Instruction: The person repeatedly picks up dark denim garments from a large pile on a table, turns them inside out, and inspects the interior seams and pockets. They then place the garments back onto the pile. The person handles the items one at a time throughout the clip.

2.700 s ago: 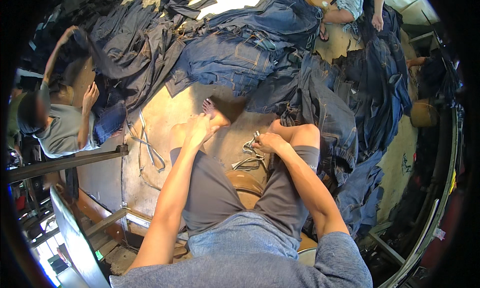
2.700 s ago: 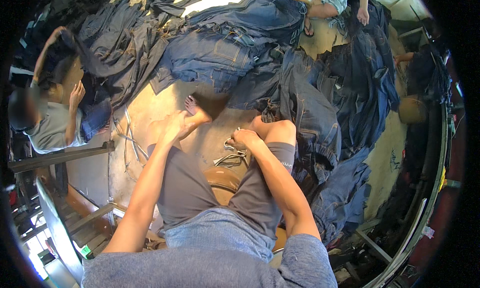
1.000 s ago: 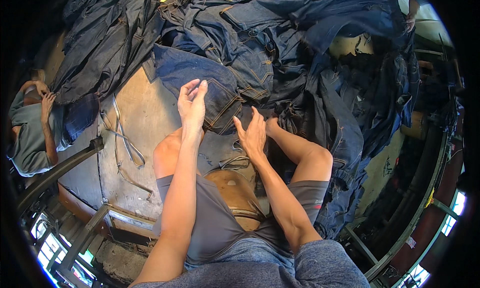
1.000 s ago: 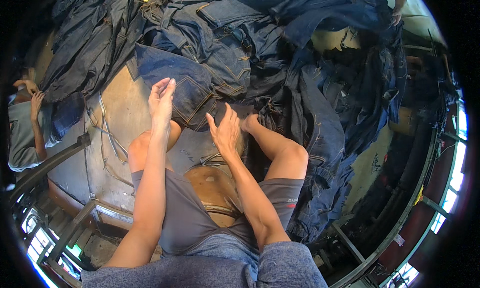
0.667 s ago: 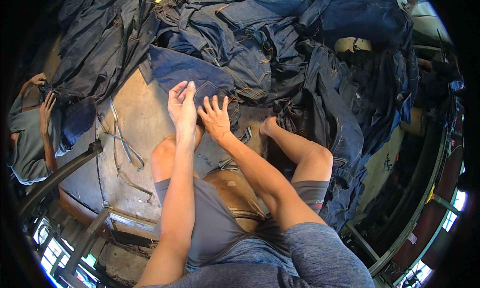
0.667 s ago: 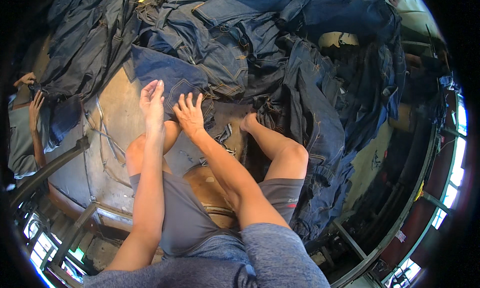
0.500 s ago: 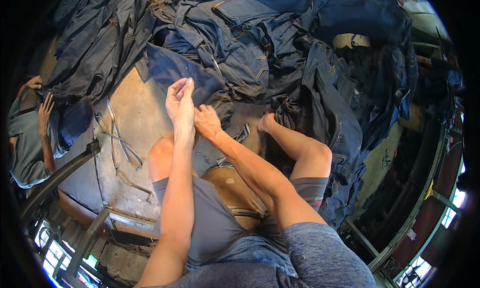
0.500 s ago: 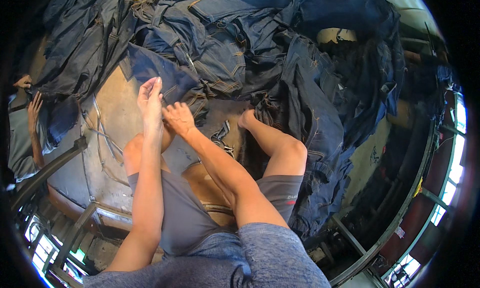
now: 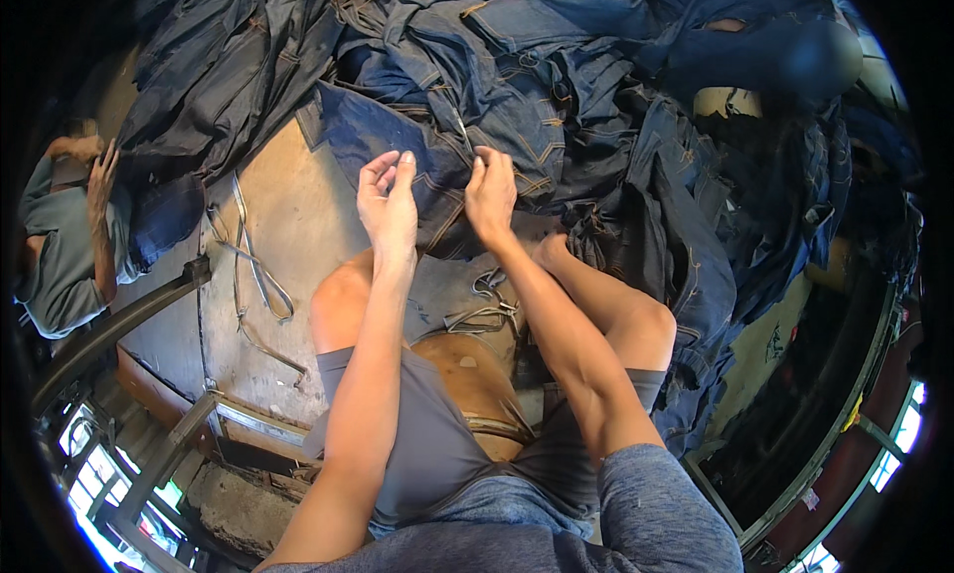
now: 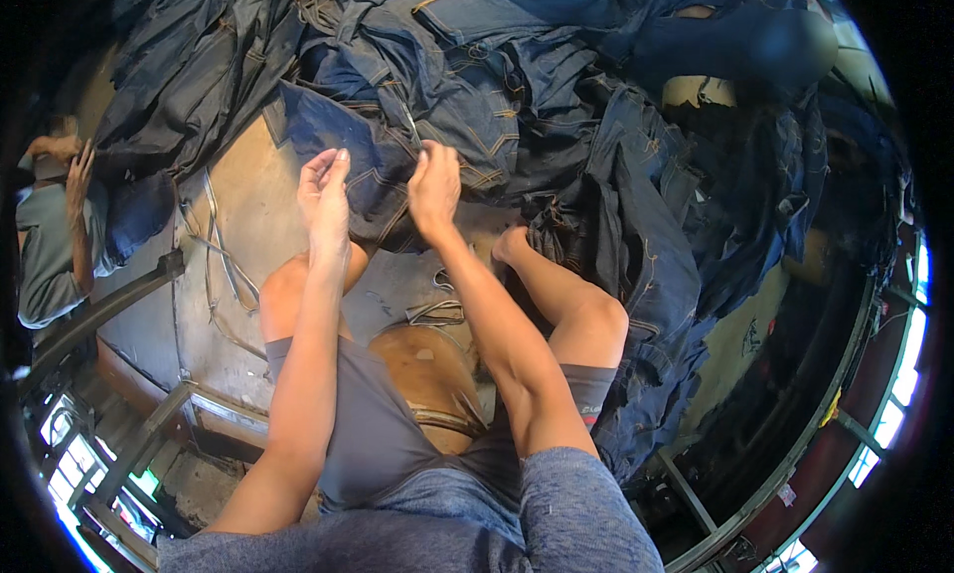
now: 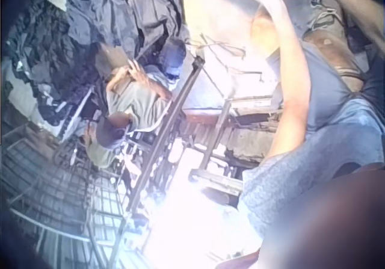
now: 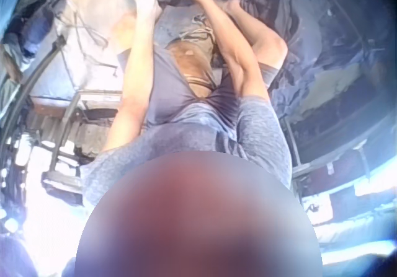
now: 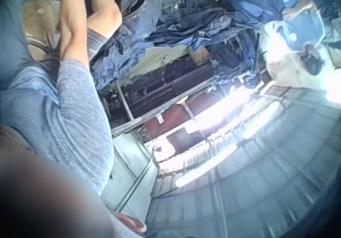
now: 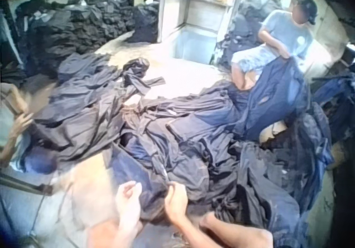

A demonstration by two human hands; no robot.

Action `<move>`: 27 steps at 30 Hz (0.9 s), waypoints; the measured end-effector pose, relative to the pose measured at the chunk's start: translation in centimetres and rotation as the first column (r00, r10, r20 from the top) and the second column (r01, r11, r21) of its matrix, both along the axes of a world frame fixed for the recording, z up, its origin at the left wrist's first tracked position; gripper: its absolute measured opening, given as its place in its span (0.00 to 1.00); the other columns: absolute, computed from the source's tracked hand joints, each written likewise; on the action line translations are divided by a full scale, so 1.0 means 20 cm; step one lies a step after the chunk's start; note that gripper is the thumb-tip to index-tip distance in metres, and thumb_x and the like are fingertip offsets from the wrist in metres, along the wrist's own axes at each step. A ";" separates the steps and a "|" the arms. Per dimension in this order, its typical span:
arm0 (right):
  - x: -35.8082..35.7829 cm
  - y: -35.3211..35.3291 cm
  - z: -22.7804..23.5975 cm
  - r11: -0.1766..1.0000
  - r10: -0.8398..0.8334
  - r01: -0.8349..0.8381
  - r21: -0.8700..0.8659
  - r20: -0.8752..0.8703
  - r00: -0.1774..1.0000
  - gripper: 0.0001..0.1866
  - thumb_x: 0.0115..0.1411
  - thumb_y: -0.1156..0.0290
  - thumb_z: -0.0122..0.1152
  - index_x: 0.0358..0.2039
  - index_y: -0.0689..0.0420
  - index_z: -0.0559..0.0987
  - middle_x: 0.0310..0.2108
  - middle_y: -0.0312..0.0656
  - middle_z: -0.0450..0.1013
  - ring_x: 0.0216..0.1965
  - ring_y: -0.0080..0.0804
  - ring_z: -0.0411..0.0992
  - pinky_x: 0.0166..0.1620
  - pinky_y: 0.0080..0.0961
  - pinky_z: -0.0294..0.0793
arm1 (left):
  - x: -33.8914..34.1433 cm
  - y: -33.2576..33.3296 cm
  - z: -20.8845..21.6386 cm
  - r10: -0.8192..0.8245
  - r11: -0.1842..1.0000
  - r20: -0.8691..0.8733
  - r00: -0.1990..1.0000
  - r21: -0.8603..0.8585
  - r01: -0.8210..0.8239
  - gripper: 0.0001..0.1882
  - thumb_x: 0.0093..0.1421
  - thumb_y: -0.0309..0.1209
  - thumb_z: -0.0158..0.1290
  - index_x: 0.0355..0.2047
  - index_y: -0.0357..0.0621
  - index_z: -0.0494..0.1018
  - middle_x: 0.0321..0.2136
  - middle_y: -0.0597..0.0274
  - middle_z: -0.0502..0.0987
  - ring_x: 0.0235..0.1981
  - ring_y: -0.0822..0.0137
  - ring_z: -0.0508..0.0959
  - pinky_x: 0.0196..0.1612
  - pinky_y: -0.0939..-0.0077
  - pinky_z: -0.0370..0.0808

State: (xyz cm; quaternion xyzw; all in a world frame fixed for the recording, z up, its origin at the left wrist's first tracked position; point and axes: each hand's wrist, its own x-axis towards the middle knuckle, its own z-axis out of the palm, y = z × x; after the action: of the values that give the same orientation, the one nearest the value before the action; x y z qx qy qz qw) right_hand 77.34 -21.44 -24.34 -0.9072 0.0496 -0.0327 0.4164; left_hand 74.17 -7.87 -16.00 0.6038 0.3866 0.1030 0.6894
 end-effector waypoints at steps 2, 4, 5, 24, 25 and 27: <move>0.09 0.00 -0.05 0.996 -0.002 -0.017 -0.091 -0.198 0.980 0.17 0.75 0.62 0.59 0.55 0.59 0.83 0.58 0.55 0.77 0.59 0.57 0.75 0.62 0.47 0.75 | 0.01 -0.01 0.01 -0.028 1.000 -0.033 0.999 -0.001 0.028 0.20 0.71 0.41 0.69 0.56 0.45 0.78 0.47 0.69 0.81 0.45 0.78 0.75 0.50 0.80 0.70; 0.15 0.03 -0.09 0.972 0.033 -0.122 -0.201 -0.397 0.917 0.23 0.73 0.56 0.60 0.59 0.59 0.83 0.62 0.55 0.75 0.64 0.57 0.71 0.66 0.48 0.72 | 0.02 -0.02 0.02 -0.037 0.999 -0.042 0.998 -0.012 0.037 0.19 0.71 0.40 0.69 0.55 0.45 0.79 0.47 0.70 0.81 0.45 0.79 0.74 0.49 0.80 0.70; 0.18 0.05 -0.11 0.976 0.024 -0.107 -0.187 -0.399 0.917 0.25 0.71 0.55 0.61 0.59 0.59 0.83 0.62 0.54 0.75 0.66 0.56 0.69 0.67 0.50 0.69 | 0.02 -0.02 0.03 -0.051 0.998 -0.068 0.996 -0.028 0.049 0.19 0.71 0.40 0.69 0.55 0.45 0.79 0.47 0.70 0.81 0.45 0.79 0.74 0.49 0.80 0.70; 0.16 0.04 1.05 0.981 0.194 -0.185 0.060 -0.405 0.894 0.29 0.72 0.45 0.54 0.42 0.60 0.88 0.42 0.63 0.84 0.49 0.64 0.82 0.52 0.53 0.78 | -0.17 0.21 -0.19 0.122 0.721 -0.300 0.946 -0.628 -0.292 0.68 0.61 0.81 0.54 0.79 0.31 0.58 0.75 0.40 0.68 0.72 0.45 0.72 0.75 0.50 0.69; 0.08 0.01 1.21 0.964 0.260 -0.263 0.041 -0.354 0.898 0.29 0.73 0.46 0.53 0.41 0.62 0.87 0.40 0.63 0.83 0.46 0.65 0.82 0.50 0.53 0.78 | -0.23 0.22 -0.11 0.022 0.654 -0.186 0.982 -0.740 -0.155 0.67 0.61 0.82 0.52 0.79 0.34 0.59 0.74 0.42 0.69 0.72 0.45 0.72 0.75 0.49 0.69; -0.13 -0.06 1.52 0.935 0.352 -0.353 0.046 -0.261 0.899 0.28 0.74 0.48 0.55 0.38 0.64 0.85 0.34 0.62 0.80 0.39 0.64 0.80 0.44 0.53 0.75 | -0.39 0.21 0.06 -0.104 0.543 -0.022 0.994 -0.839 0.038 0.62 0.63 0.81 0.51 0.79 0.39 0.62 0.73 0.44 0.72 0.71 0.46 0.74 0.75 0.48 0.70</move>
State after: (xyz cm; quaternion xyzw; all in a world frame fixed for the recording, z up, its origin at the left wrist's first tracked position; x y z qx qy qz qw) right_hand 74.77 -22.60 6.02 -0.8977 -0.0600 0.1648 0.4041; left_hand 66.36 -3.75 -14.77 0.2208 0.3877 -0.1422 0.8836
